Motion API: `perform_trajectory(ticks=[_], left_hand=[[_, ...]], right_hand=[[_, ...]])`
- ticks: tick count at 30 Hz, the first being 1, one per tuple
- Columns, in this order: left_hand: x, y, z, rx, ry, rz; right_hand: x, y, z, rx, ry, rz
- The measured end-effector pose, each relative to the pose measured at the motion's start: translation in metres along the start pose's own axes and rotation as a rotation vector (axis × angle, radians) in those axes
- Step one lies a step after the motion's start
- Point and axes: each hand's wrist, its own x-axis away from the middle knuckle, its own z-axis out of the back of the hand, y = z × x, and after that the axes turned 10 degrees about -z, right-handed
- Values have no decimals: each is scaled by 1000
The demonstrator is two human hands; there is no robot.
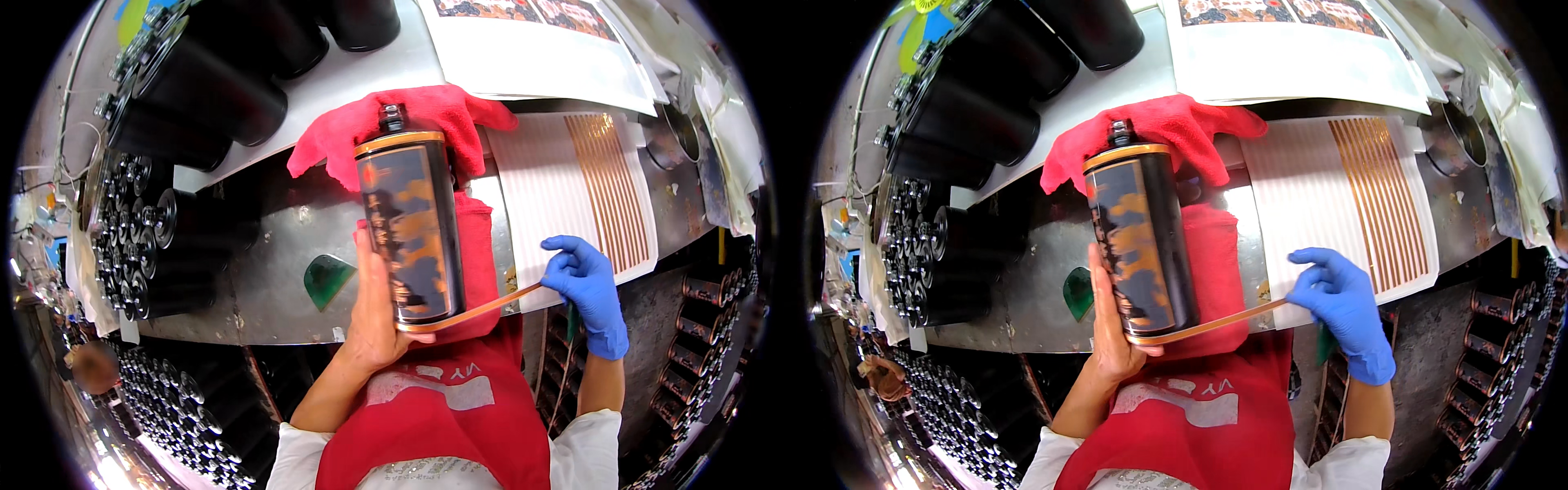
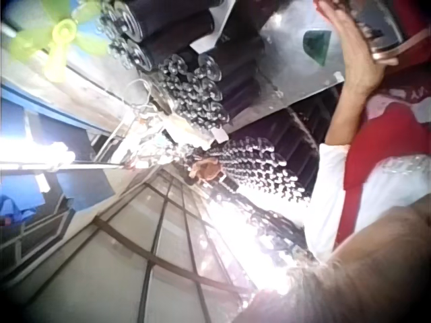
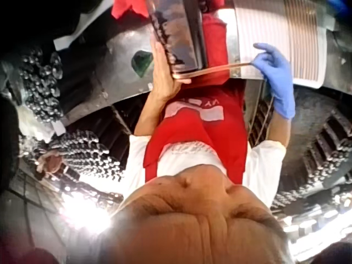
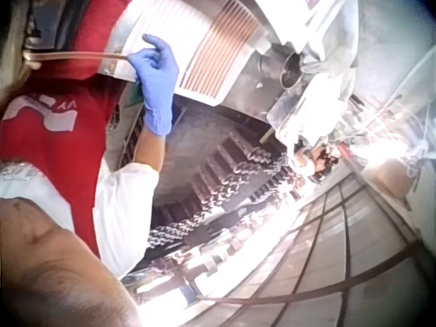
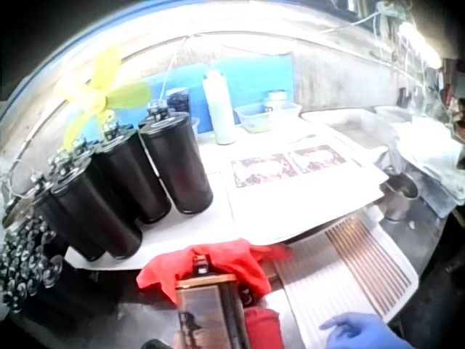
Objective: The person applies printed labels and copper-colored bands to black cylindrical containers. They wipe the surface with a green sponge, align and smooth the label, then wrap and press a band around the top and bottom edges. The finished containers are placed on a nearby tray.
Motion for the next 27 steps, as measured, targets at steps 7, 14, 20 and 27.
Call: perform_trajectory(ticks=[7, 14, 20, 27], left_hand=[[-26, 38, 17, -196, -141, 199], [-33, 36, 1, -421, -140, -48], [5, 4, 8, 162, -20, 206], [-20, 35, 12, -219, -2, 88]], right_hand=[[-3, 7, -18, -73, -108, 7], [0, 4, -23, -125, -106, 10], [15, -12, -58, -146, -302, -1], [16, -8, -65, -149, -315, 28]])
